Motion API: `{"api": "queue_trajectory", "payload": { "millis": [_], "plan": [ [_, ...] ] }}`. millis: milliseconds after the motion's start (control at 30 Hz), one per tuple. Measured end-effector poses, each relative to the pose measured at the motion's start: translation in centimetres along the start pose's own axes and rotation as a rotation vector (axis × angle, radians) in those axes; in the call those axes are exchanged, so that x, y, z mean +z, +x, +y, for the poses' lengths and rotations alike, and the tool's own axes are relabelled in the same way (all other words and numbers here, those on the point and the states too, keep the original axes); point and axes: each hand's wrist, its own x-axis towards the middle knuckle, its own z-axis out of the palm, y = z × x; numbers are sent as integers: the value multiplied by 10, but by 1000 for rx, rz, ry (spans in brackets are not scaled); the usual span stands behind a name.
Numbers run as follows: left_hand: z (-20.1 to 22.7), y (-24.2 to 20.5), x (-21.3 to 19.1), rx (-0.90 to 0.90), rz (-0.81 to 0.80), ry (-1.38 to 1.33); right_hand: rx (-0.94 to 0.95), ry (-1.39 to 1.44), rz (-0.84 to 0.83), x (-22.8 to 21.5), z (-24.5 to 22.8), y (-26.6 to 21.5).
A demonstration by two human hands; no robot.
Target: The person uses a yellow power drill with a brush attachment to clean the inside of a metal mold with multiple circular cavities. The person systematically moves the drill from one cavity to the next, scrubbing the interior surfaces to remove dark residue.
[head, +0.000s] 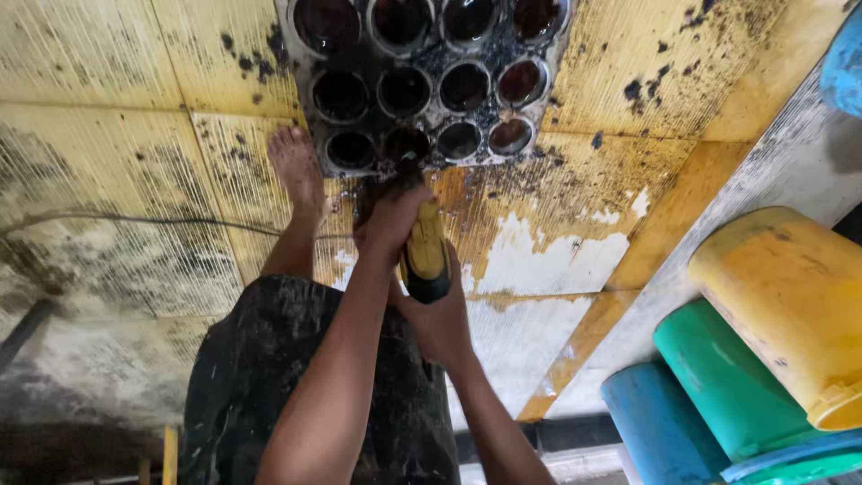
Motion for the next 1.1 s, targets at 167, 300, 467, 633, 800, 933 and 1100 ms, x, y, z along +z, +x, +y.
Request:
{"api": "queue_trajectory", "payload": {
  "millis": [167,300,467,633,800,933,1100],
  "plan": [
    [-4,-25,3,121,-43,153,-58,120,53,1,6,-22],
    [15,-36,2,1,76,338,12,43,-22,-3,9,-21],
    [23,-32,-17,-3,37,668,41,114,102,34,11,-34],
    [4,-52,-83,-44,-16,-100,82,281,-96,55,-18,-54],
    [5,-16,-92,-26,-55,-153,-5,130,-13,82,-8,-12],
    [18,-9,-94,-57,7,26,21,192,-28,96,4,-8],
    [19,-19,-70,17,117,293,-109,337,21,82,9,-13]
  ]
}}
